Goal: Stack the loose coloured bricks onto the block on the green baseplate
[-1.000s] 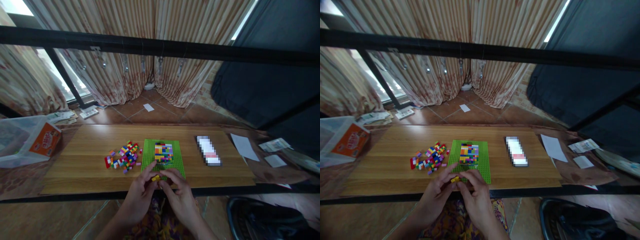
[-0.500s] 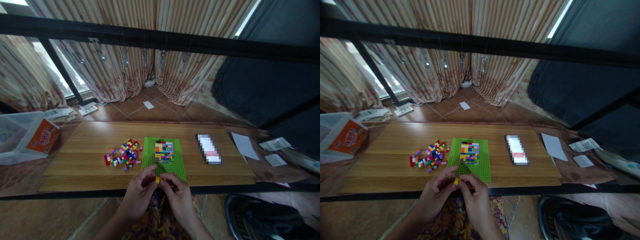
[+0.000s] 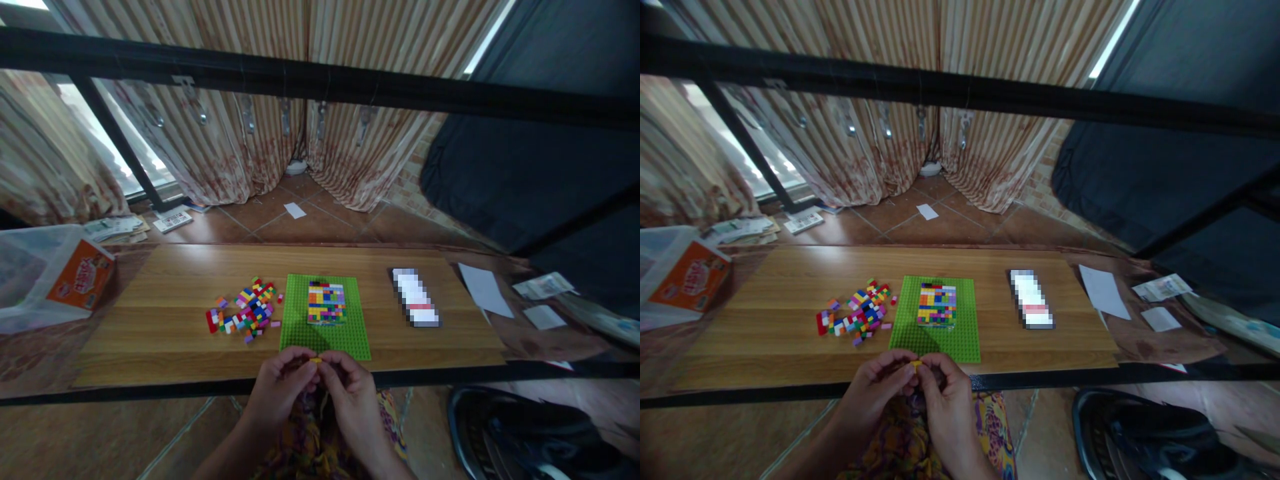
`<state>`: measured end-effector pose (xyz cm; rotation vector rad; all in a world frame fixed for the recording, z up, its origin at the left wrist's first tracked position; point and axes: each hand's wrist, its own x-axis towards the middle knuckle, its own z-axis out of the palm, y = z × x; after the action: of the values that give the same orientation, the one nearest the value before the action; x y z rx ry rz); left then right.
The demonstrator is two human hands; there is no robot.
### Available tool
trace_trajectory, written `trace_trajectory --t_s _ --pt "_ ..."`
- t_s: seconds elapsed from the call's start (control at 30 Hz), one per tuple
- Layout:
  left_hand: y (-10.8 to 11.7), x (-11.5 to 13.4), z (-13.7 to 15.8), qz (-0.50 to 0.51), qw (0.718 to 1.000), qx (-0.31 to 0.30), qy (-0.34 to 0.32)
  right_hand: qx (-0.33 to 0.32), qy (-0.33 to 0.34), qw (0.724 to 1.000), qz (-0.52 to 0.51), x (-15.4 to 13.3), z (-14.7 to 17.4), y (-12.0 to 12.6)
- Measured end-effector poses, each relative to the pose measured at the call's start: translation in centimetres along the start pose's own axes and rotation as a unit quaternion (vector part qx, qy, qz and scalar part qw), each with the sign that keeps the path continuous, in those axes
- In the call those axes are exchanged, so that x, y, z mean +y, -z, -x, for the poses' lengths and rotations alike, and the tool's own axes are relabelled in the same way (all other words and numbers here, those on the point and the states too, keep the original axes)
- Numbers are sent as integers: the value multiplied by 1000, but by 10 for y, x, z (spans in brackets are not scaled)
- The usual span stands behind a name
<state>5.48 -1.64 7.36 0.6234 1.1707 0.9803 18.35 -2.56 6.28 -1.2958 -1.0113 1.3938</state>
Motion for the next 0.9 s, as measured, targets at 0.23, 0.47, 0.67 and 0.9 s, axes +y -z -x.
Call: trace_trajectory --t_s 0.23,0.47,0.67,0.9 --pt "-3 -1 1 37 999 -4 11 -1 -35 993 -116 6 -2 -3" --pt "-8 -2 -4 35 999 5 -12 14 -33 995 -94 9 -9 2" --pt "-10 2 -7 129 991 -20 6 -20 -48 984 -168 0 -15 0" --pt "-1 1 -12 212 975 -50 52 32 -61 984 -163 -2 -17 1"
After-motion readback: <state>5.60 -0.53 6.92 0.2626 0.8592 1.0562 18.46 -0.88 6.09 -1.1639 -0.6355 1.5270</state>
